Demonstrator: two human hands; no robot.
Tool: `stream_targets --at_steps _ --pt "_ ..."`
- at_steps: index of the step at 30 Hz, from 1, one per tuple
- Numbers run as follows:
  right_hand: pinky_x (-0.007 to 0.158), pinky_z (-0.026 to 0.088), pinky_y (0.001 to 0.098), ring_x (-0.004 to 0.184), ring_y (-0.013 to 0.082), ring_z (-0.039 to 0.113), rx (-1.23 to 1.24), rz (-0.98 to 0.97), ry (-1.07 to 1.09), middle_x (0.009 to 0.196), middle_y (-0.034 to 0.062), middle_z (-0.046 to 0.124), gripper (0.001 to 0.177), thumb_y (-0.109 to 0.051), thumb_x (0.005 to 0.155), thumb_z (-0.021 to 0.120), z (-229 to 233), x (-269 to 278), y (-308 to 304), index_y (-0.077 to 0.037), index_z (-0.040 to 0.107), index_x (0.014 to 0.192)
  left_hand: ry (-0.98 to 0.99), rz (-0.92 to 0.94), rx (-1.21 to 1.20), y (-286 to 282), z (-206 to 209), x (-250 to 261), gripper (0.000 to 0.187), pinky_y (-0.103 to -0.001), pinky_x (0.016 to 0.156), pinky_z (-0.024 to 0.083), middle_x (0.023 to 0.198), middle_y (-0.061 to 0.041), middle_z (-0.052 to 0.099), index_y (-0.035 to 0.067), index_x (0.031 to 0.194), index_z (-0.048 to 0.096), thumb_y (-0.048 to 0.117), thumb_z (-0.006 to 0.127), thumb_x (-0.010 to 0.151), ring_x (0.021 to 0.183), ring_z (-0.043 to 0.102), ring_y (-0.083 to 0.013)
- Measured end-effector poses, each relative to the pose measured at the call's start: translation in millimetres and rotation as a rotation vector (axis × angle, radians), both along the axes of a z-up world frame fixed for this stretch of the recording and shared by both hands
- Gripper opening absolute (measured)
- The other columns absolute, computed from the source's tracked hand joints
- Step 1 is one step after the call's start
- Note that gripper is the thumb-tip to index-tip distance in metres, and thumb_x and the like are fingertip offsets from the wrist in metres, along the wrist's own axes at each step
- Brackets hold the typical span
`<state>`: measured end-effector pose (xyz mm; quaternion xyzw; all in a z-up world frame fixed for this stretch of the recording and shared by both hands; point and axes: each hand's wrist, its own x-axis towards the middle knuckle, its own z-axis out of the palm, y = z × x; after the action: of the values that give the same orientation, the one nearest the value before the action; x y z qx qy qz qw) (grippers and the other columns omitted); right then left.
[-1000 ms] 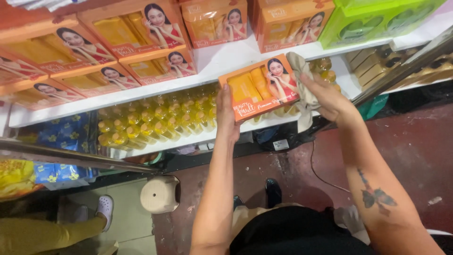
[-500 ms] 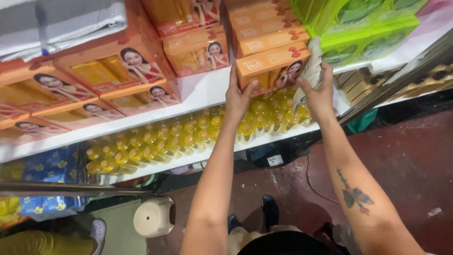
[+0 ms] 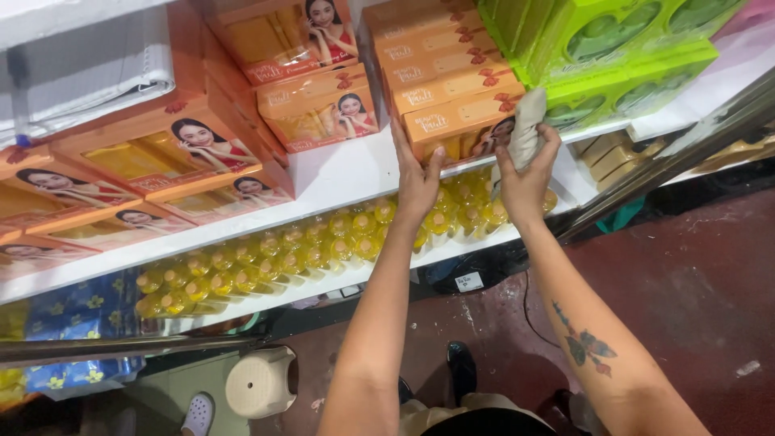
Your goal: Wiping dust off beauty product boxes on a store shelf using a cleaning cloth.
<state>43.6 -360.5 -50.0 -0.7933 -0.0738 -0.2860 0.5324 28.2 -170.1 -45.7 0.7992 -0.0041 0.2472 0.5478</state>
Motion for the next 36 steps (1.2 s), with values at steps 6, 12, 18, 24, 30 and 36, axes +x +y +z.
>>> stream_targets --at_steps 6,12,18,24,30,36 --pt "0.119 0.037 0.043 0.14 0.0337 0.048 0.06 -0.002 0.0 0.148 0.02 0.045 0.067 -0.014 0.102 0.078 -1.9 -12.6 -6.6 -0.005 0.033 0.151 0.046 -0.019 0.131 14.5 1.8 -9.0 0.103 -0.045 0.13 0.016 0.173 -0.023 0.009 0.006 0.165 -0.005 0.049 0.063 0.1 0.159 0.011 -0.0383" --pt "0.119 0.039 0.0431 0.14 0.033 0.049 0.055 -0.011 -0.051 0.148 0.0192 0.046 0.066 -0.01 0.105 0.077 -1.7 -21.0 -3.4 -0.007 0.031 0.153 0.044 0.035 0.297 33.7 14.3 -32.8 0.105 -0.047 0.132 0.013 0.173 -0.021 0.009 0.008 0.165 -0.001 0.051 0.067 0.098 0.16 0.012 -0.0387" --pt "0.109 0.053 0.0426 0.131 0.0303 0.057 0.392 0.146 0.163 0.15 0.0171 0.05 0.066 -0.01 0.106 0.068 -1.3 15.6 -23.7 -0.014 0.023 0.154 -0.021 0.092 0.378 55.3 16.3 -53.3 0.105 -0.048 0.132 0.015 0.174 -0.021 0.01 0.012 0.166 0.001 0.048 0.072 0.097 0.16 0.016 -0.0408" --pt "0.112 0.053 0.0488 0.135 0.0353 0.056 0.8 0.274 0.001 0.155 0.0213 0.049 0.068 -0.006 0.114 0.065 -5.7 28.7 -42.3 -0.018 0.015 0.159 0.095 0.065 0.327 36.8 20.6 -67.9 0.101 -0.051 0.126 0.023 0.173 -0.023 0.006 0.021 0.166 0.004 0.034 0.073 0.093 0.156 0.019 -0.0482" --pt "0.116 0.052 0.0473 0.141 0.0322 0.057 0.838 0.264 -0.102 0.158 0.0203 0.044 0.082 -0.016 0.113 0.067 19.4 -5.5 -34.6 -0.02 0.0 0.161 0.148 0.086 0.407 31.2 23.1 -66.1 0.099 -0.061 0.121 0.023 0.17 -0.024 0.003 0.022 0.164 0.001 0.033 0.072 0.095 0.153 0.016 -0.0514" --pt "0.104 0.062 0.0414 0.126 0.0267 0.065 0.507 0.338 -0.004 0.144 0.0189 0.057 0.062 -0.026 0.111 0.073 49.4 -53.1 26.1 -0.007 0.034 0.155 0.139 0.277 0.453 75.0 28.0 -64.5 0.094 -0.064 0.12 0.019 0.169 -0.026 0.006 0.015 0.163 0.003 0.03 0.069 0.098 0.152 0.015 -0.0523"
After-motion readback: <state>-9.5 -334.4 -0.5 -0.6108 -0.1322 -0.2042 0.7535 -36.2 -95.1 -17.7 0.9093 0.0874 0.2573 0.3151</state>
